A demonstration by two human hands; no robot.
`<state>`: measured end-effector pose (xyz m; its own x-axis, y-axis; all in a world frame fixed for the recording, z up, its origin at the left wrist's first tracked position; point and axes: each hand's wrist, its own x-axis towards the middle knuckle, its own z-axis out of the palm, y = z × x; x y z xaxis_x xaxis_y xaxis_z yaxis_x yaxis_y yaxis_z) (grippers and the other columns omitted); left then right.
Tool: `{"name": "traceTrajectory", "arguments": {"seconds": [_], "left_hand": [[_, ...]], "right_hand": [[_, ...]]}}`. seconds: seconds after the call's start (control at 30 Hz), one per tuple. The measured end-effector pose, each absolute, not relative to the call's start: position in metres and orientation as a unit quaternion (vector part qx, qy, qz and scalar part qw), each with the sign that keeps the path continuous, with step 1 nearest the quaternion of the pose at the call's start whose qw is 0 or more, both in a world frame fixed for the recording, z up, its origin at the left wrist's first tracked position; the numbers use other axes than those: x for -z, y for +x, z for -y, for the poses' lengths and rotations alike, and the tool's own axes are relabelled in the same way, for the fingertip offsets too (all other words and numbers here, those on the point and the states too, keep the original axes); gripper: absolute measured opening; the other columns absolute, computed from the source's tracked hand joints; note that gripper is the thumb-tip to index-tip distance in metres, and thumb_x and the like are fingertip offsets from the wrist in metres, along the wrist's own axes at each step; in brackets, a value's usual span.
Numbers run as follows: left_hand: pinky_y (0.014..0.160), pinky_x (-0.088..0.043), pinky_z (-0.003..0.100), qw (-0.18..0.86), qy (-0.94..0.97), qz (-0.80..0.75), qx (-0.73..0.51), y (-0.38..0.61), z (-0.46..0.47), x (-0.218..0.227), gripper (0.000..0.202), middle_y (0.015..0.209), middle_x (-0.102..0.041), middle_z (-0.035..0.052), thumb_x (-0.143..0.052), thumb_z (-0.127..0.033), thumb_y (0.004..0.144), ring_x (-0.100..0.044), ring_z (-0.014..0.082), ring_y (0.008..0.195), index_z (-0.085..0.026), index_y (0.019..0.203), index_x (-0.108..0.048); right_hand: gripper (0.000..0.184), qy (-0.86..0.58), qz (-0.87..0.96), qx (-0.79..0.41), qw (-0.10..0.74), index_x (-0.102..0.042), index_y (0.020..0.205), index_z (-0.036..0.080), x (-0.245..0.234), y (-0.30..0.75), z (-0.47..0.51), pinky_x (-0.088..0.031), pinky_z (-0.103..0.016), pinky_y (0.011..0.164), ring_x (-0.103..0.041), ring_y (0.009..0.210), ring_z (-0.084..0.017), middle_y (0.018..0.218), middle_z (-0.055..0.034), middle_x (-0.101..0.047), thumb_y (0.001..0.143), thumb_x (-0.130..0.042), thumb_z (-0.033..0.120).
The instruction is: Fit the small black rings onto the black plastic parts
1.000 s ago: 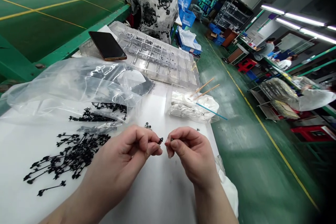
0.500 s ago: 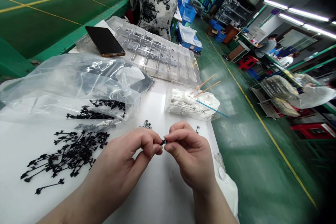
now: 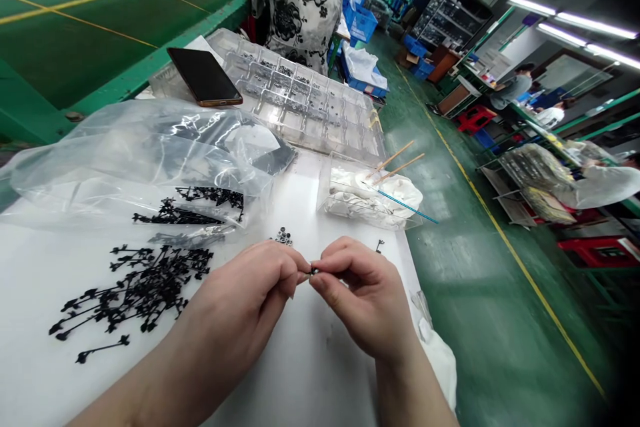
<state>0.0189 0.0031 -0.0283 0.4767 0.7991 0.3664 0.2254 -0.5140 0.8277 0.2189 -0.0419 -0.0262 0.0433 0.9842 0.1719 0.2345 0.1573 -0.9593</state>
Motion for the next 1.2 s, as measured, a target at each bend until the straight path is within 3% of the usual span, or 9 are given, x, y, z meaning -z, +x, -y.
{"name": "traceTrajectory", "arguments": {"seconds": [0.23, 0.4, 0.6, 0.83, 0.93, 1.07, 1.2], "left_hand": [[0.077, -0.058, 0.025, 0.330, 0.781, -0.363, -0.385, 0.019, -0.004, 0.038, 0.023, 0.103, -0.077, -0.0025, -0.057, -0.013, 0.103, -0.077, 0.0176, 0.091, -0.029, 0.088, -0.050], [0.074, -0.059, 0.026, 0.364, 0.765, -0.362, -0.388, 0.019, -0.005, 0.038, 0.019, 0.102, -0.077, -0.0020, -0.059, -0.016, 0.103, -0.076, 0.0183, 0.089, -0.029, 0.091, -0.053], [0.051, -0.051, 0.025, 0.429, 0.710, -0.385, -0.404, 0.021, -0.008, 0.035, 0.009, 0.114, -0.071, 0.0057, -0.068, -0.035, 0.102, -0.068, 0.0207, 0.085, -0.028, 0.101, -0.062], [0.058, -0.051, 0.030, 0.466, 0.701, -0.382, -0.381, 0.029, -0.005, 0.031, 0.020, 0.110, -0.073, 0.0081, -0.061, -0.046, 0.106, -0.068, 0.0240, 0.088, -0.027, 0.105, -0.065], [0.057, -0.050, 0.030, 0.460, 0.707, -0.375, -0.384, 0.028, -0.006, 0.032, 0.022, 0.105, -0.074, 0.0087, -0.061, -0.047, 0.106, -0.069, 0.0252, 0.086, -0.026, 0.106, -0.065], [0.065, -0.056, 0.035, 0.432, 0.729, -0.356, -0.395, 0.030, -0.006, 0.030, 0.021, 0.088, -0.071, 0.0053, -0.060, -0.045, 0.106, -0.068, 0.0253, 0.079, -0.025, 0.103, -0.066], [0.075, -0.060, 0.040, 0.394, 0.756, -0.332, -0.404, 0.033, -0.005, 0.012, 0.022, 0.090, -0.072, 0.0075, -0.057, -0.043, 0.107, -0.071, 0.0277, 0.082, -0.024, 0.103, -0.066]], "right_hand": [[0.013, -0.521, 0.580, -0.394, 0.487, -0.068, 0.084, 0.023, 0.024, 0.213, 0.043, -0.049, -0.030, 0.063, -0.061, 0.072, -0.016, 0.080, -0.0015, -0.067, 0.090, -0.080, 0.021], [0.014, -0.496, 0.540, -0.458, 0.502, -0.068, 0.088, 0.022, 0.033, 0.212, 0.044, -0.049, -0.028, 0.058, -0.059, 0.066, -0.013, 0.086, -0.0017, -0.065, 0.093, -0.080, 0.029], [0.030, -0.513, 0.479, -0.451, 0.550, -0.064, 0.089, 0.023, 0.010, 0.226, 0.042, -0.052, -0.029, 0.058, -0.060, 0.064, -0.015, 0.079, -0.0003, -0.062, 0.093, -0.079, 0.048], [0.026, -0.712, 0.500, -0.280, 0.405, -0.070, 0.087, 0.020, -0.056, 0.263, 0.075, -0.043, -0.026, 0.059, -0.053, 0.065, -0.015, 0.072, 0.0007, -0.061, 0.095, -0.071, 0.045], [0.024, -0.754, 0.512, -0.269, 0.312, -0.068, 0.080, 0.020, -0.043, 0.273, 0.082, -0.043, -0.026, 0.061, -0.056, 0.067, -0.015, 0.072, 0.0013, -0.062, 0.095, -0.066, 0.038], [0.022, -0.796, 0.493, -0.218, 0.276, -0.067, 0.069, 0.018, -0.013, 0.281, 0.079, -0.042, -0.028, 0.061, -0.060, 0.064, -0.018, 0.066, -0.0010, -0.066, 0.089, -0.069, 0.028], [0.020, -0.831, 0.470, -0.134, 0.263, -0.076, 0.090, 0.017, -0.014, 0.292, 0.106, -0.049, -0.033, 0.079, -0.071, 0.084, -0.023, 0.088, -0.0078, -0.077, 0.096, -0.061, 0.029]]}}
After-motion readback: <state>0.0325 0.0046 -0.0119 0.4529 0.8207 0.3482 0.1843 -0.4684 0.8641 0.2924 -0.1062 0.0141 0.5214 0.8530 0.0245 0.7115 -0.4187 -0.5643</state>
